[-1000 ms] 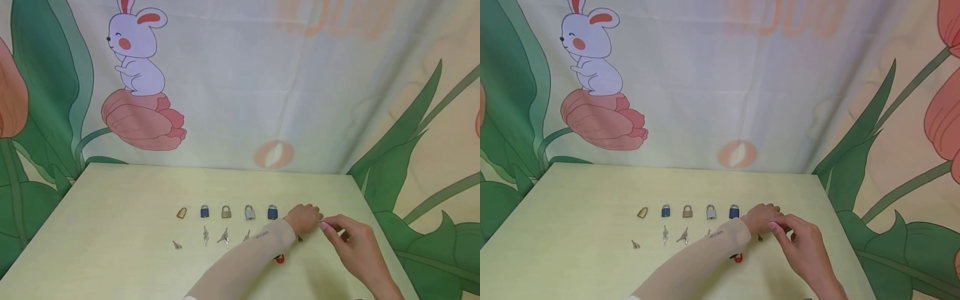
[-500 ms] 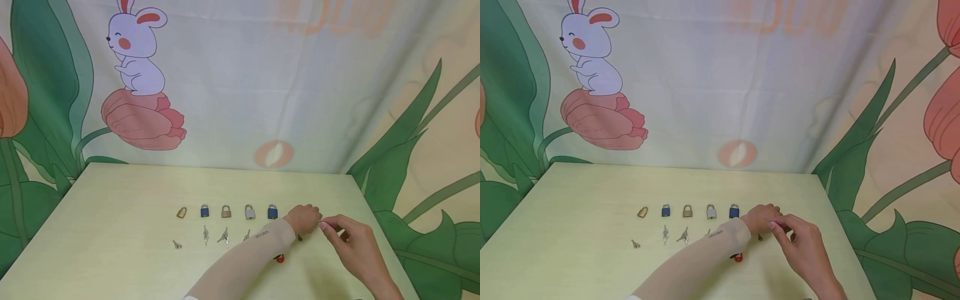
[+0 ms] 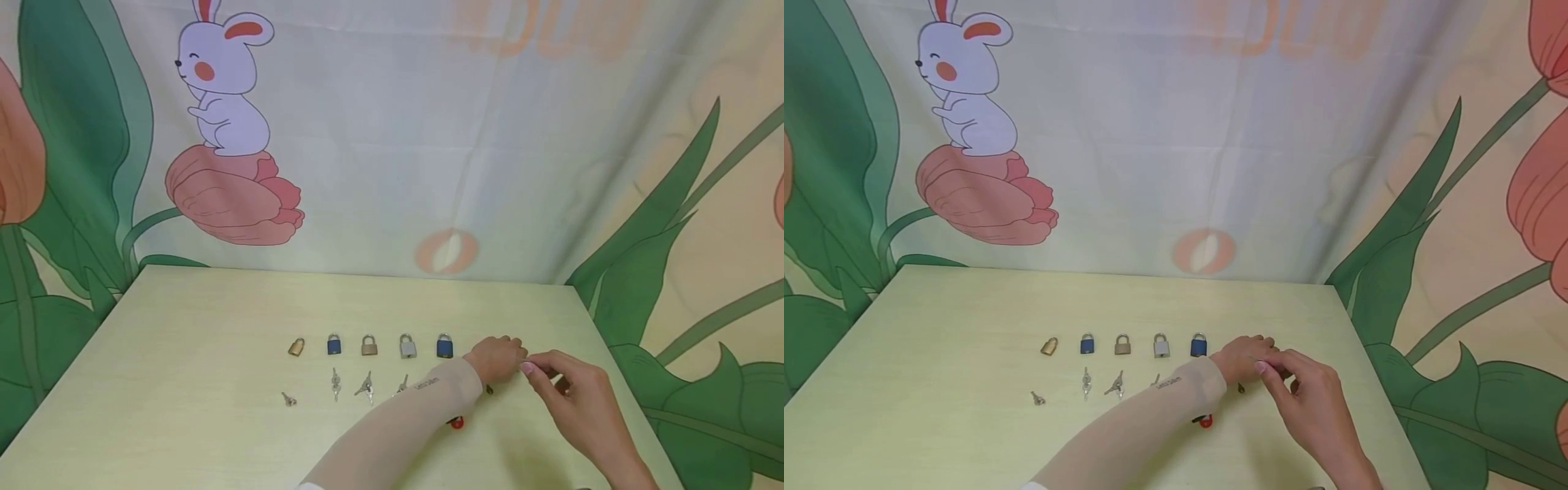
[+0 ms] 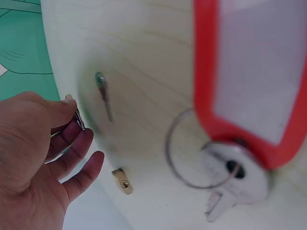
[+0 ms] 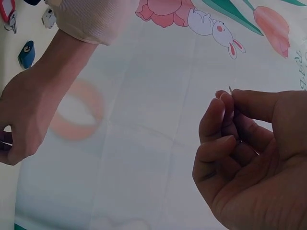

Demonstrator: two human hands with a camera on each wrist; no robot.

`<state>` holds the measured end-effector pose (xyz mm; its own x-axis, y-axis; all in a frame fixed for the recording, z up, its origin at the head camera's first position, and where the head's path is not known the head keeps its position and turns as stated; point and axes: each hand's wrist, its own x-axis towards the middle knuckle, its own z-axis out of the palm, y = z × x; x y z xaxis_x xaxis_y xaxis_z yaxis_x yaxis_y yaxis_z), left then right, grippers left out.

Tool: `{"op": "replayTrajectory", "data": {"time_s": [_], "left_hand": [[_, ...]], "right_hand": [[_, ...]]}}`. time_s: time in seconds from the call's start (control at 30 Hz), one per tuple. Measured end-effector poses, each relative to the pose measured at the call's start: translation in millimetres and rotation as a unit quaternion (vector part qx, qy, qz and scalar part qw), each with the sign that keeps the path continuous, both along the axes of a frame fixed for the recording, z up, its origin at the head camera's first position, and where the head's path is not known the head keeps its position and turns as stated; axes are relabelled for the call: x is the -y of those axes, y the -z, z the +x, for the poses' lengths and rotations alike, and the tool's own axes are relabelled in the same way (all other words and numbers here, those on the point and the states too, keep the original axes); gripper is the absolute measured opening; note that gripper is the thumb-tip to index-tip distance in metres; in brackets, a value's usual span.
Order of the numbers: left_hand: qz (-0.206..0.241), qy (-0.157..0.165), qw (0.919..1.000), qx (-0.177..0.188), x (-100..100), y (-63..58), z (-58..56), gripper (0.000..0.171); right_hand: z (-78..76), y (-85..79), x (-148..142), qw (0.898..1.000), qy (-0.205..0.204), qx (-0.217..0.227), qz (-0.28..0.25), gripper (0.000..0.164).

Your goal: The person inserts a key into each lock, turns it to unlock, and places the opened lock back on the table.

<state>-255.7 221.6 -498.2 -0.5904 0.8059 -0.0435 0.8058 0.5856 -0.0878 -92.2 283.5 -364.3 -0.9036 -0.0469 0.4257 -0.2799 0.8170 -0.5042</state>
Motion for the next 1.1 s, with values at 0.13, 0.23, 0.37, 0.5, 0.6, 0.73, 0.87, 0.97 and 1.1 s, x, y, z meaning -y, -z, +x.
{"op": "replayTrajectory", "data": {"time_s": [0.13, 0.23, 0.37, 0.5, 0.6, 0.73, 0.87, 0.97, 1.1], "left_hand": [[0.032, 0.006, 0.9987, 0.039, -0.6, -6.1, 0.2, 0.028], [0.047, 0.012, 0.9974, 0.053, -1.1, -10.5, -0.2, 0.028], [0.044, 0.023, 0.9978, 0.044, 0.0, -15.5, -1.2, 0.026], [0.039, 0.035, 0.9981, 0.031, 3.0, -21.0, -2.8, 0.026], [0.044, 0.040, 0.9980, 0.023, 5.9, -25.3, -4.0, 0.027], [0.060, 0.047, 0.9969, 0.022, 9.7, -30.9, -6.5, 0.024], [0.078, 0.051, 0.9952, 0.032, 15.1, -35.7, -7.9, 0.022], [0.094, 0.048, 0.9935, 0.043, 21.7, -40.1, -7.7, 0.019], [0.111, 0.051, 0.9919, 0.035, 31.5, -48.6, -7.1, 0.014]], "right_hand": [[0.1, -1.2, 0.8, 1.000, -0.004, -0.008, -0.001, 0.006], [0.8, -2.6, 1.7, 1.000, -0.006, -0.012, -0.001, 0.006], [1.4, -4.0, 2.1, 1.000, -0.005, -0.013, 0.004, 0.006], [1.6, -5.6, 2.3, 1.000, 0.002, -0.007, 0.011, 0.006], [2.0, -7.2, 3.0, 1.000, 0.005, -0.002, 0.014, 0.006], [2.2, -8.7, 3.8, 1.000, 0.003, -0.003, 0.011, 0.007], [2.2, -9.1, 4.7, 1.000, -0.001, -0.007, 0.007, 0.007], [2.2, -8.9, 5.5, 1.000, 0.000, -0.006, 0.007, 0.006], [2.6, -9.6, 6.3, 1.000, 0.002, -0.007, 0.008, 0.005]]}}
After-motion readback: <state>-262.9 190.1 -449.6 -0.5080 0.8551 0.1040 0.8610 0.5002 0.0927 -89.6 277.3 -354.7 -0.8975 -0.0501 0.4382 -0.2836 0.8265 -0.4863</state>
